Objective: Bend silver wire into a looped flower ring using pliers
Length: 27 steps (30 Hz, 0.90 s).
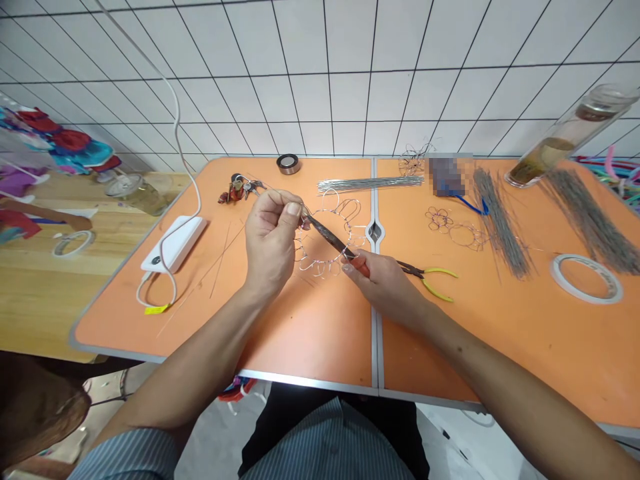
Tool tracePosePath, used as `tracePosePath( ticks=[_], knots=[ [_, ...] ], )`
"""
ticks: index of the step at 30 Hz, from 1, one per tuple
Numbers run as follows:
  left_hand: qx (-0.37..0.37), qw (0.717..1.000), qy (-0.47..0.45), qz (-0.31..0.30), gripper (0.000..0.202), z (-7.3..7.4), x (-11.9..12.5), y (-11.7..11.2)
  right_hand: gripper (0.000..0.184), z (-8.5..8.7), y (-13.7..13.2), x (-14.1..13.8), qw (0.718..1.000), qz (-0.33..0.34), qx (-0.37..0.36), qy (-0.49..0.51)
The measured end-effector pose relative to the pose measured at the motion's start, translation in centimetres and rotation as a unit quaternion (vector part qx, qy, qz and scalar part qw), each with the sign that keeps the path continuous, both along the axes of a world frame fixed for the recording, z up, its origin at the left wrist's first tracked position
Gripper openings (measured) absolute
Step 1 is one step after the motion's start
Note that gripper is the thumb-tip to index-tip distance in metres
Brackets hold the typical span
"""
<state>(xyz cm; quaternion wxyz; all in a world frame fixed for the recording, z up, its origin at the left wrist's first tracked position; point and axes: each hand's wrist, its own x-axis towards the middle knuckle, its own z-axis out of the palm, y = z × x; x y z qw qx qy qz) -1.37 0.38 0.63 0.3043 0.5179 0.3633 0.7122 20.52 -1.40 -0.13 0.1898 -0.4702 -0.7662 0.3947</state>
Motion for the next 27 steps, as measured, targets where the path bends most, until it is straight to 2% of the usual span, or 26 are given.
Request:
tracePosePath(
  ticks=[7,15,23,27],
  knots=[
    [-0.002,1.000,0.015,0.001,0.029,0.29,0.06,-0.16,0.045,-0.36,0.27,0.15,1.000,0.007,-0.009,0.007],
    [-0.012,1.000,-0.017,-0.016,0.025,0.29,0.33,-0.34,0.046,-0.41,0.37,0.18,1.000,0.003,-0.005,0.014],
    [-0.046,0.998,-0.029,-0.012,0.032,0.24,0.57,-0.50,0.045,-0.66,0.40,0.07,1.000,-0.001,-0.009,0.010],
    [-0.034,0.998,-0.042,-0.009,0.034,0.05,0.86,-0.45,0.046,-0.61,0.25,-0.02,1.000,0.001,-0.017,0.024]
  ],
)
